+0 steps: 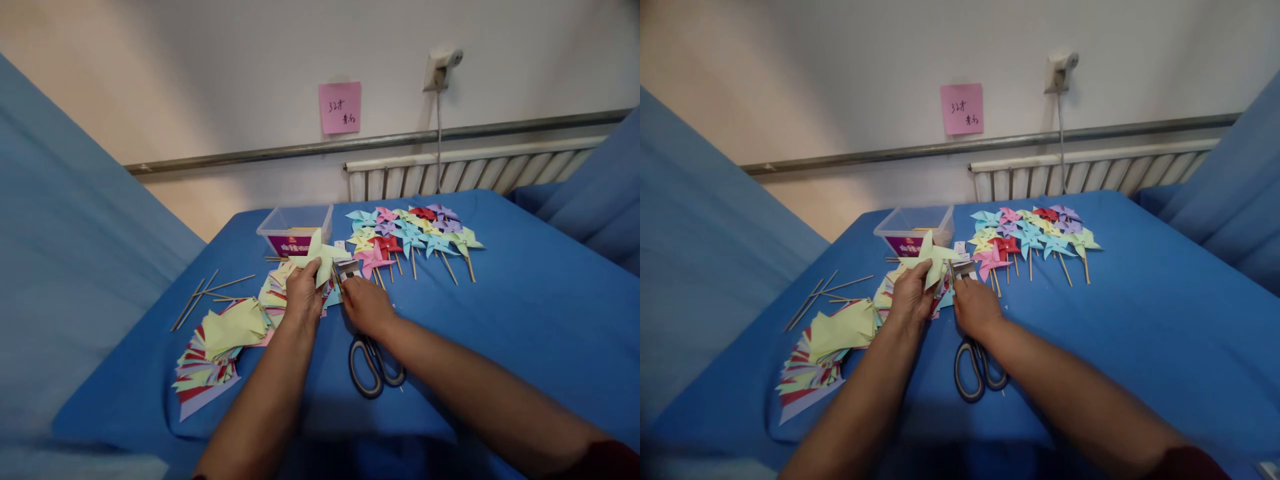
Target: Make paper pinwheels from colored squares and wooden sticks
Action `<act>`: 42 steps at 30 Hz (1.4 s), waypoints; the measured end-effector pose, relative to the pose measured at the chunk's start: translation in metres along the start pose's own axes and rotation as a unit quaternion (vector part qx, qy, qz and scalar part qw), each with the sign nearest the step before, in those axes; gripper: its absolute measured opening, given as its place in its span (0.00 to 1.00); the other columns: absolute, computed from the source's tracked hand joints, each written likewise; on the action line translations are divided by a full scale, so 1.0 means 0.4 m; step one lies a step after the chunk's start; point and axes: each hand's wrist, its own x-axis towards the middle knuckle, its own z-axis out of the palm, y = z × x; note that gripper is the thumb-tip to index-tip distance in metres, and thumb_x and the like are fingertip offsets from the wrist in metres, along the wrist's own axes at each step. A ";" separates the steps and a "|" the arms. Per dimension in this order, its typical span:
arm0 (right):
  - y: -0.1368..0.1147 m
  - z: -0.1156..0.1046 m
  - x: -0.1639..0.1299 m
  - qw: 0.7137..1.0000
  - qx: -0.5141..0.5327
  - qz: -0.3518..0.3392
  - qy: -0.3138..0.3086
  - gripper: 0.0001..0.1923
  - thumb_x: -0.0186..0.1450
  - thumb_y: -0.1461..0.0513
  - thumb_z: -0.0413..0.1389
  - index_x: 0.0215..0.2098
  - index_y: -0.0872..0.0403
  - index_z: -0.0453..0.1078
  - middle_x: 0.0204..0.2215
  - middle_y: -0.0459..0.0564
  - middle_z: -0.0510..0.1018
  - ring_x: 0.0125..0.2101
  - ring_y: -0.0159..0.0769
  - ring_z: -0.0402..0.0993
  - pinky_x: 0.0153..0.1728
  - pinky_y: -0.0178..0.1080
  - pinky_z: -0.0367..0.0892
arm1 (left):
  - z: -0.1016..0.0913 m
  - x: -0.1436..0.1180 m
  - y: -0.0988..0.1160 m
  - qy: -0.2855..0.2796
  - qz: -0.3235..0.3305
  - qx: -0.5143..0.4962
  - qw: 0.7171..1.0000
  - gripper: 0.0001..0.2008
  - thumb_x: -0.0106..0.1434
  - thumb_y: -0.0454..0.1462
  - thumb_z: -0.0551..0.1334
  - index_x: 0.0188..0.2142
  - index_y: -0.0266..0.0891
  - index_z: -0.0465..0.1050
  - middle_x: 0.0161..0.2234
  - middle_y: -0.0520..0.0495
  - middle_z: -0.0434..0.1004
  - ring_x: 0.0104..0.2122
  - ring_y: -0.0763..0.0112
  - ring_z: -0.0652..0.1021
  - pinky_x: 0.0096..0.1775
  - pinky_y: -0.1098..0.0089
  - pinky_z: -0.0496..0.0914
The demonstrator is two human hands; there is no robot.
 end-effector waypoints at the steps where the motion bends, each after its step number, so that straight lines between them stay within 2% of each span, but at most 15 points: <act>1: -0.009 -0.002 0.009 1.000 -0.019 -0.003 -0.003 0.12 0.70 0.62 0.46 0.44 0.55 0.69 0.42 0.56 0.77 0.44 0.42 0.73 0.42 0.40 0.66 | -0.001 0.002 0.003 0.009 0.007 -0.006 1.000 0.08 0.46 0.30 0.68 0.28 0.34 0.73 0.24 0.48 0.79 0.22 0.70 0.77 0.25 0.71 0.73; 5: -0.033 0.007 0.050 0.998 -0.055 0.012 -0.008 0.13 0.70 0.62 0.44 0.46 0.56 0.68 0.44 0.58 0.77 0.42 0.44 0.75 0.39 0.40 0.67 | -0.006 0.014 0.019 0.040 0.029 -0.032 0.998 0.07 0.46 0.29 0.68 0.26 0.34 0.72 0.23 0.49 0.78 0.22 0.71 0.78 0.25 0.73 0.72; 10: -0.052 0.038 0.084 0.996 -0.079 0.020 -0.032 0.12 0.68 0.64 0.47 0.47 0.57 0.67 0.44 0.60 0.77 0.43 0.45 0.76 0.39 0.40 0.69 | -0.014 0.028 0.023 0.048 0.024 -0.039 0.998 0.09 0.45 0.30 0.69 0.27 0.34 0.73 0.24 0.50 0.79 0.22 0.71 0.77 0.23 0.74 0.70; 16: -0.057 0.043 0.087 0.994 -0.094 0.018 -0.045 0.13 0.67 0.69 0.46 0.48 0.57 0.66 0.44 0.60 0.77 0.43 0.45 0.77 0.39 0.41 0.70 | -0.011 0.024 0.020 0.044 0.021 -0.047 0.998 0.08 0.46 0.29 0.68 0.27 0.35 0.72 0.23 0.50 0.78 0.22 0.71 0.77 0.21 0.75 0.67; 25: -0.061 0.032 0.082 0.993 -0.112 -0.004 -0.037 0.14 0.69 0.67 0.43 0.49 0.57 0.67 0.47 0.62 0.75 0.44 0.45 0.77 0.40 0.41 0.71 | -0.012 0.026 0.017 0.037 0.019 -0.038 0.998 0.08 0.46 0.29 0.68 0.27 0.35 0.73 0.24 0.49 0.79 0.22 0.70 0.78 0.23 0.74 0.69; 34: -0.066 0.045 0.111 0.994 -0.106 0.011 -0.038 0.15 0.69 0.68 0.43 0.47 0.59 0.68 0.44 0.63 0.77 0.42 0.44 0.78 0.39 0.41 0.72 | -0.003 0.011 0.025 0.038 0.013 -0.036 0.999 0.06 0.47 0.28 0.67 0.27 0.34 0.73 0.23 0.49 0.79 0.23 0.69 0.78 0.23 0.74 0.68; 42: -0.079 0.047 0.121 0.993 -0.106 0.039 -0.028 0.15 0.70 0.69 0.43 0.47 0.63 0.69 0.43 0.68 0.77 0.41 0.46 0.79 0.37 0.42 0.73 | -0.006 0.015 0.026 0.034 0.017 -0.042 0.998 0.06 0.47 0.28 0.67 0.27 0.34 0.73 0.24 0.48 0.79 0.23 0.69 0.78 0.24 0.73 0.70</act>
